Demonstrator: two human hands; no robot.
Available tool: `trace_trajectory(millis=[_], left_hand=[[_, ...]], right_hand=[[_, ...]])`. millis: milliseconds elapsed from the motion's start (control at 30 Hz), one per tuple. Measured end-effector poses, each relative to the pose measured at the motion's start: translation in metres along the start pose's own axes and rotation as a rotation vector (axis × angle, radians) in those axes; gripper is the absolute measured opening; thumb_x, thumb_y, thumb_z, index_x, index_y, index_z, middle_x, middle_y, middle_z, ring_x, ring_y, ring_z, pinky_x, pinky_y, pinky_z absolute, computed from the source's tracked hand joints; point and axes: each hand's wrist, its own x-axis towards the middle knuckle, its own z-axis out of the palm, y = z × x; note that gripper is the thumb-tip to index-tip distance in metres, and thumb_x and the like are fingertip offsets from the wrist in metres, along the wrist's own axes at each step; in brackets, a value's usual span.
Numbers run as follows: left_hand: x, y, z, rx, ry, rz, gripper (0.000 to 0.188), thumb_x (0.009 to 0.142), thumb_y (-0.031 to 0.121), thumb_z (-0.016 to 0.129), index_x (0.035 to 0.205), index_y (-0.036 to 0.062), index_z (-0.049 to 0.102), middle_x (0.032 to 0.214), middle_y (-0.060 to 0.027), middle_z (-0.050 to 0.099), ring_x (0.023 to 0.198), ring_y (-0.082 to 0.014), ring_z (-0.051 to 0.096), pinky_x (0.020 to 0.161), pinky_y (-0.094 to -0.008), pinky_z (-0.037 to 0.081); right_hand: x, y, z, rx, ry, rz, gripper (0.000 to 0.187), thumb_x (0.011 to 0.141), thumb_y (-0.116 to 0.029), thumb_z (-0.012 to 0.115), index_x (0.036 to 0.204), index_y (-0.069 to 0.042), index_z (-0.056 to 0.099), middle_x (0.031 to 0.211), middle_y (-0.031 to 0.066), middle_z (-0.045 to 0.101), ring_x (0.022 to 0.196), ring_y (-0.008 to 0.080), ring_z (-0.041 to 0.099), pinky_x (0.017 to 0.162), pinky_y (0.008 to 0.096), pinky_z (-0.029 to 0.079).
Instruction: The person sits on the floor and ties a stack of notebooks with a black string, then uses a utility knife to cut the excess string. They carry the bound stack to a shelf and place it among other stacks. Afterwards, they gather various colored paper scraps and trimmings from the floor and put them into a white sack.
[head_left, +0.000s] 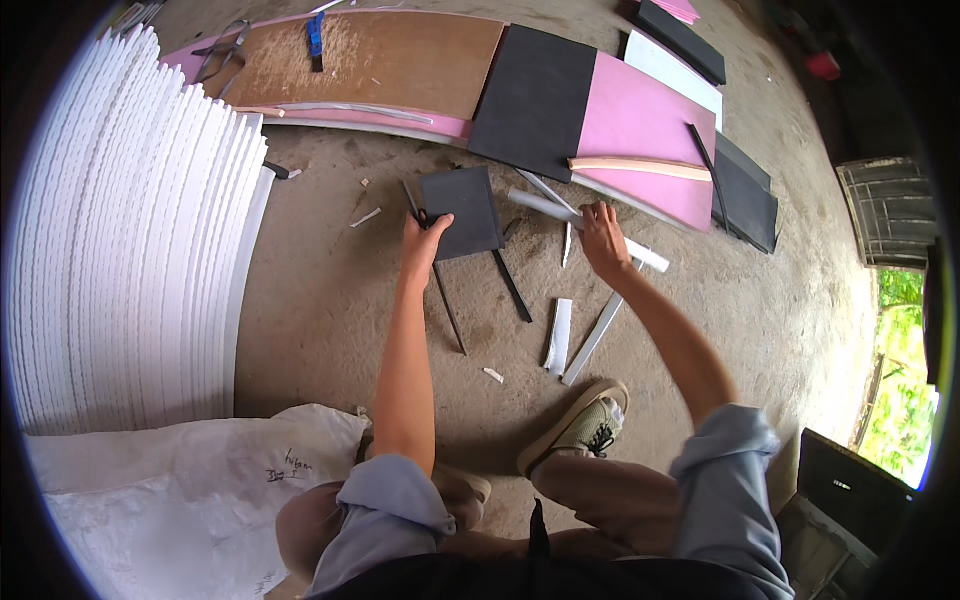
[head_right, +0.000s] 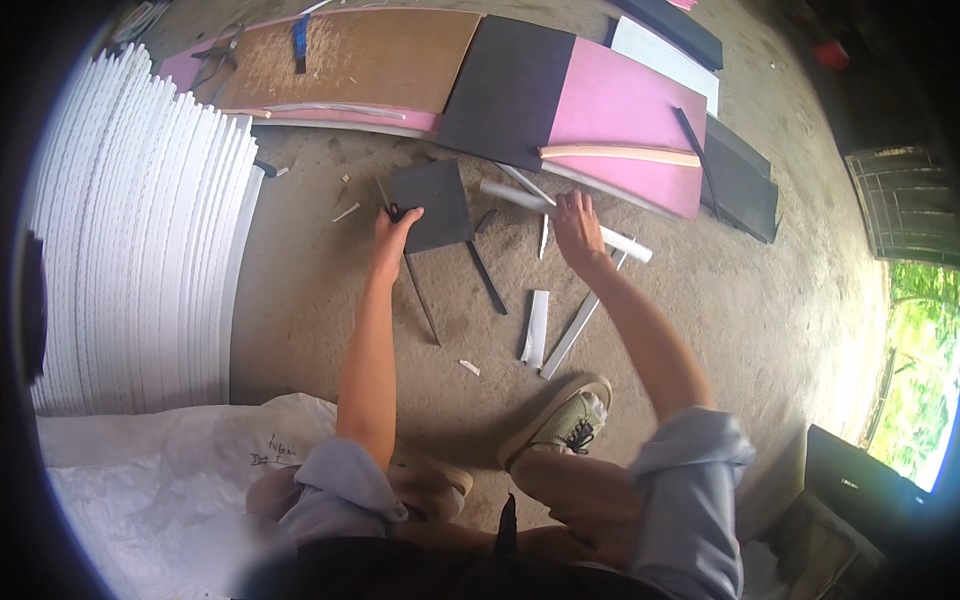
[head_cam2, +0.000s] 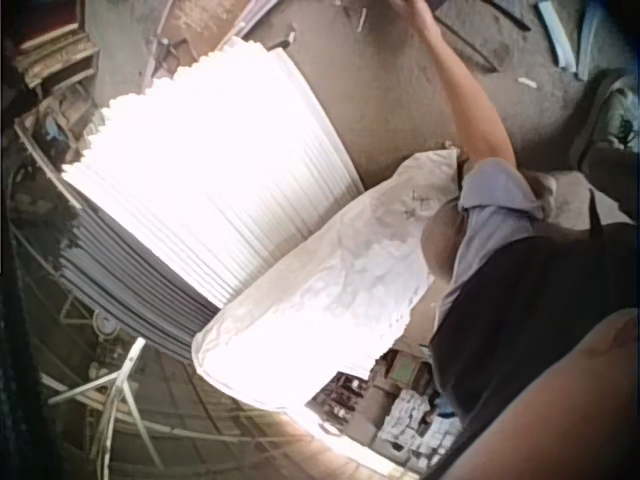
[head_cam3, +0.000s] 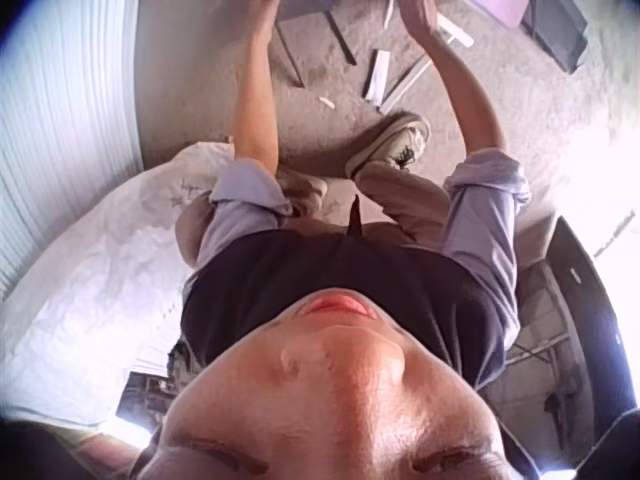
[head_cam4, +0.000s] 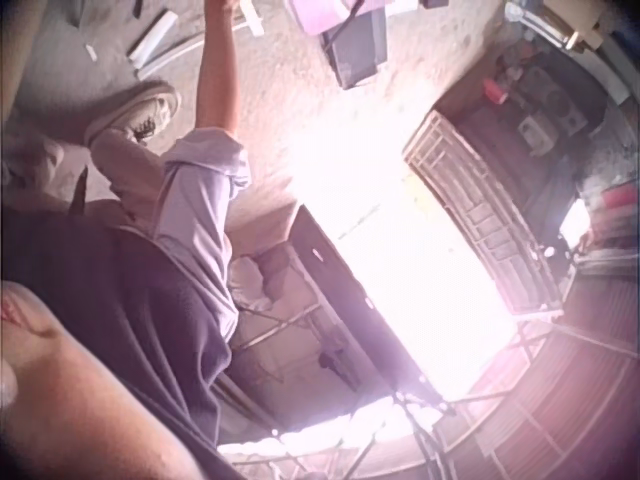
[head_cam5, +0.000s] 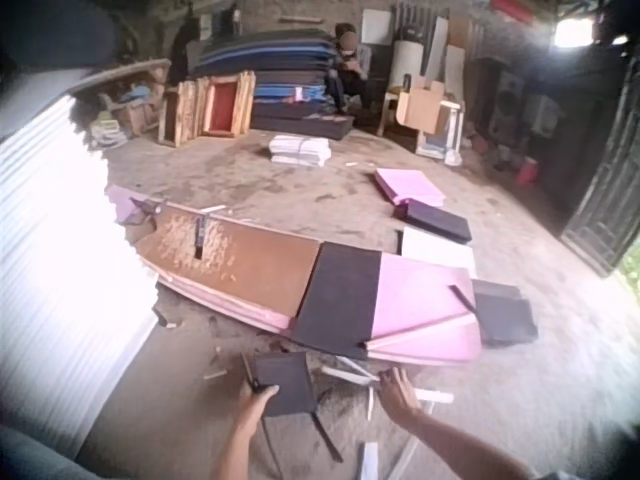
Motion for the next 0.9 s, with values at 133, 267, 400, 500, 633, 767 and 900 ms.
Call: trace_trajectory(millis=[133, 267, 400, 500, 633, 767, 900], left_hand=[[0.002, 0.000, -0.003, -0.028, 0.051, 0.040, 0.039, 0.074, 0.022, 0.066, 0.103, 0.0030, 0.048, 0.094, -0.0043, 0.056, 0.089, -0.0157, 0.053, 0.080, -0.0285, 0.039], [-0.009, -0.006, -0.015, 0.001, 0.086, 0.020, 0.046, 0.074, 0.025, 0.066, 0.109, 0.0021, 0.047, 0.101, -0.0066, 0.055, 0.096, -0.0170, 0.051, 0.085, -0.0298, 0.037], [-0.016, -0.004, -0.029, -0.021, 0.081, -0.077, 0.048, 0.074, 0.024, 0.066, 0.110, 0.0004, 0.045, 0.101, -0.0096, 0.055, 0.094, -0.0183, 0.053, 0.082, -0.0315, 0.041], [-0.024, 0.008, -0.022, 0.078, 0.107, -0.100, 0.056, 0.074, 0.027, 0.064, 0.116, -0.0019, 0.041, 0.106, -0.0139, 0.053, 0.098, -0.0214, 0.053, 0.084, -0.0326, 0.041], [-0.028, 0.010, 0.006, 0.007, 0.130, -0.046, 0.064, 0.074, 0.029, 0.063, 0.121, -0.0039, 0.035, 0.110, -0.0178, 0.050, 0.102, -0.0245, 0.051, 0.086, -0.0337, 0.041], [-0.042, 0.000, 0.034, 0.146, -0.043, -0.199, 0.044, 0.075, 0.025, 0.060, 0.109, -0.0008, 0.049, 0.104, -0.0130, 0.055, 0.097, -0.0241, 0.054, 0.083, -0.0337, 0.041], [-0.051, -0.040, 0.052, 0.315, 0.112, -0.103, 0.055, 0.074, 0.028, 0.063, 0.115, -0.0010, 0.041, 0.102, -0.0174, 0.055, 0.096, -0.0259, 0.055, 0.083, -0.0349, 0.043]], right_hand=[[0.012, -0.026, 0.033, -0.031, 0.164, 0.215, 0.032, 0.077, -0.014, 0.056, 0.105, -0.001, 0.045, 0.100, 0.0159, 0.046, 0.096, 0.0308, 0.045, 0.079, 0.0408, 0.040], [0.010, -0.028, 0.022, -0.105, 0.070, 0.151, 0.021, 0.080, -0.010, 0.051, 0.098, -0.001, 0.044, 0.097, 0.0147, 0.051, 0.094, 0.0291, 0.048, 0.078, 0.0402, 0.039], [-0.001, -0.017, -0.046, 0.043, -0.204, -0.098, 0.025, 0.079, -0.006, 0.048, 0.103, -0.002, 0.042, 0.093, 0.0141, 0.055, 0.089, 0.0294, 0.056, 0.077, 0.0409, 0.040], [-0.010, 0.001, -0.089, 0.058, -0.309, -0.099, 0.028, 0.078, -0.006, 0.048, 0.105, -0.002, 0.041, 0.095, 0.0158, 0.055, 0.090, 0.0309, 0.056, 0.079, 0.0411, 0.041], [-0.026, 0.037, -0.073, 0.254, -0.244, 0.350, 0.033, 0.082, -0.020, 0.050, 0.107, -0.001, 0.041, 0.101, 0.0192, 0.052, 0.097, 0.0345, 0.051, 0.085, 0.0444, 0.039], [-0.050, 0.041, -0.026, 0.089, -0.359, 0.665, 0.055, 0.085, -0.037, 0.048, 0.117, 0.005, 0.034, 0.120, 0.0229, 0.034, 0.113, 0.0380, 0.034, 0.090, 0.0495, 0.034], [-0.060, 0.028, 0.033, 0.102, -0.136, 0.715, 0.071, 0.077, -0.050, 0.055, 0.116, 0.007, 0.036, 0.121, 0.0227, 0.033, 0.114, 0.0389, 0.029, 0.094, 0.0500, 0.026]])
